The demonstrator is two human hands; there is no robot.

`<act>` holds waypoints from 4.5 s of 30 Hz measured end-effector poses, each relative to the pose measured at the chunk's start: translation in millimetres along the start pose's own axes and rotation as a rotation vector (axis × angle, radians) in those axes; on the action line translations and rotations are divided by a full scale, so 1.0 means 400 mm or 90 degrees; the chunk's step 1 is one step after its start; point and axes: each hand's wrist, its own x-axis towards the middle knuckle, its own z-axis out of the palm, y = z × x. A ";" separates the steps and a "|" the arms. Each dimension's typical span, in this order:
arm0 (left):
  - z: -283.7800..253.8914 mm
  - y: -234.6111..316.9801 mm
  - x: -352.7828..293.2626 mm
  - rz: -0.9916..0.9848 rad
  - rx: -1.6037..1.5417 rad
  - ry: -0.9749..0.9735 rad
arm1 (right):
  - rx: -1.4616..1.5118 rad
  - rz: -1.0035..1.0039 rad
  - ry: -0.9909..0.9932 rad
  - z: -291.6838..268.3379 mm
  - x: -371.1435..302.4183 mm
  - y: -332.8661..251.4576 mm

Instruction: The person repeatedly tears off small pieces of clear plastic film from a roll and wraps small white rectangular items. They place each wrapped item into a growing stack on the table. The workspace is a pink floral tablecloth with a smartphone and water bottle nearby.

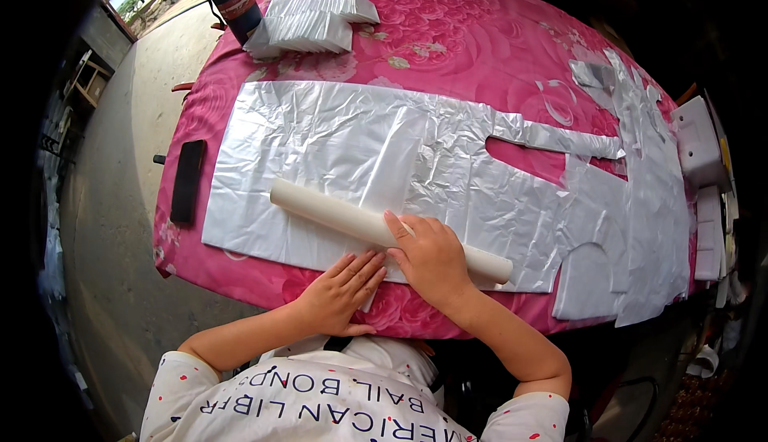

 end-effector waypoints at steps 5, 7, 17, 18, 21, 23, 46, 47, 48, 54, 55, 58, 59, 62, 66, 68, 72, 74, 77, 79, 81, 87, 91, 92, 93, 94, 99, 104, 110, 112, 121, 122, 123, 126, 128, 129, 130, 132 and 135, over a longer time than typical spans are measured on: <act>-0.003 0.003 0.000 0.000 0.009 -0.008 | -0.075 0.106 0.128 -0.045 0.009 0.163; 0.001 0.003 0.005 0.011 -0.004 -0.002 | -0.154 0.180 0.204 -0.074 0.024 0.243; 0.042 0.071 -0.009 -0.055 -0.026 0.015 | 0.055 -0.081 -0.007 -0.043 -0.012 0.043; 0.041 0.074 -0.009 -0.056 -0.017 0.017 | 0.050 -0.109 -0.002 -0.035 -0.008 0.035; 0.051 0.077 -0.015 -0.068 -0.025 0.017 | 0.024 -0.097 0.044 -0.011 0.057 0.071; 0.037 0.077 -0.012 -0.041 -0.033 0.010 | -0.004 -0.084 0.084 -0.013 0.110 0.108; -0.035 -0.071 -0.055 0.231 -0.309 0.192 | 0.127 -0.145 0.006 0.056 -0.044 -0.010; -0.047 -0.071 -0.042 0.196 -0.305 0.190 | 0.113 -0.140 0.031 0.071 -0.050 -0.007; -0.057 -0.073 -0.031 0.159 -0.301 0.189 | 0.099 -0.137 0.053 0.080 -0.053 -0.007; -0.041 -0.092 0.005 0.018 -0.099 0.107 | 0.049 -0.112 0.102 0.072 -0.049 -0.008; -0.038 -0.090 0.009 0.007 -0.093 0.117 | 0.063 -0.110 0.096 0.068 -0.048 -0.004; -0.056 -0.076 0.024 -0.053 -0.139 0.143 | 0.105 -0.085 0.080 0.054 -0.039 0.005; -0.060 -0.078 0.031 -0.077 -0.203 0.151 | 0.119 -0.065 0.074 0.047 -0.032 0.005; -0.094 -0.094 0.058 -0.217 -0.435 0.155 | 0.165 0.016 0.058 0.042 -0.005 0.007; -0.104 -0.100 0.090 -0.289 -0.497 0.302 | 0.316 0.292 -0.014 0.029 0.049 0.004; -0.091 -0.104 0.086 -0.130 -0.222 0.353 | 0.318 0.317 -0.050 0.029 0.069 0.025; -0.026 -0.064 0.094 -0.147 -0.040 0.110 | 0.331 0.386 -0.109 0.032 0.083 0.035; -0.007 -0.063 0.092 -0.162 -0.015 0.074 | 0.309 0.389 -0.103 0.030 0.082 0.025; -0.009 -0.061 0.087 -0.166 -0.014 0.086 | 0.178 0.305 -0.022 0.025 0.064 -0.007; -0.023 -0.070 0.093 -0.151 -0.037 0.099 | 0.010 0.148 0.154 0.044 0.045 -0.001; -0.014 -0.088 0.101 -0.143 -0.008 0.134 | -0.051 -0.037 0.120 0.038 0.047 0.024; -0.040 -0.103 0.129 -0.150 -0.049 0.188 | 0.080 -0.169 0.008 0.044 0.075 0.100; -0.030 -0.128 0.137 -0.115 0.029 0.192 | 0.146 -0.145 0.012 0.040 0.087 0.114; -0.031 -0.129 0.128 -0.105 0.019 0.161 | 0.151 -0.158 0.024 0.041 0.088 0.110; -0.044 -0.125 0.121 -0.092 0.007 0.128 | 0.155 -0.168 0.036 0.043 0.087 0.108; -0.051 -0.122 0.113 -0.080 -0.005 0.096 | 0.159 -0.177 0.048 0.045 0.086 0.104; -0.048 -0.089 0.029 0.008 -0.056 0.153 | 0.172 -0.218 0.055 0.063 0.021 0.055; -0.054 -0.092 0.024 -0.035 -0.114 0.168 | 0.185 -0.202 0.078 0.063 0.008 0.037; -0.043 -0.118 0.045 -0.106 -0.209 0.227 | 0.209 -0.119 0.095 0.057 0.009 0.049; -0.044 -0.121 0.047 -0.103 -0.218 0.231 | 0.221 -0.097 0.091 0.057 0.012 0.055; -0.059 -0.135 0.039 0.024 -0.052 0.249 | 0.238 -0.129 0.061 0.051 0.020 0.067; -0.060 -0.138 0.037 0.063 -0.015 0.250 | 0.219 -0.142 0.065 0.052 0.021 0.067; -0.055 -0.138 0.034 0.076 0.001 0.249 | 0.202 -0.156 0.068 0.054 0.020 0.065; -0.034 -0.141 0.029 0.094 0.018 0.246 | 0.126 -0.179 0.070 0.051 0.011 0.055; -0.028 -0.141 0.030 0.077 -0.010 0.245 | 0.114 -0.184 0.078 0.047 0.013 0.051; -0.031 -0.141 0.034 0.061 -0.031 0.240 | 0.129 -0.185 0.087 0.044 0.015 0.050; -0.038 -0.143 0.038 0.045 -0.052 0.235 | 0.144 -0.185 0.096 0.042 0.018 0.050; -0.048 -0.147 0.048 -0.016 -0.144 0.225 | 0.199 -0.134 0.089 0.049 0.023 0.058; -0.073 -0.152 0.075 -0.187 -0.292 0.161 | 0.274 0.073 0.011 0.042 0.041 0.057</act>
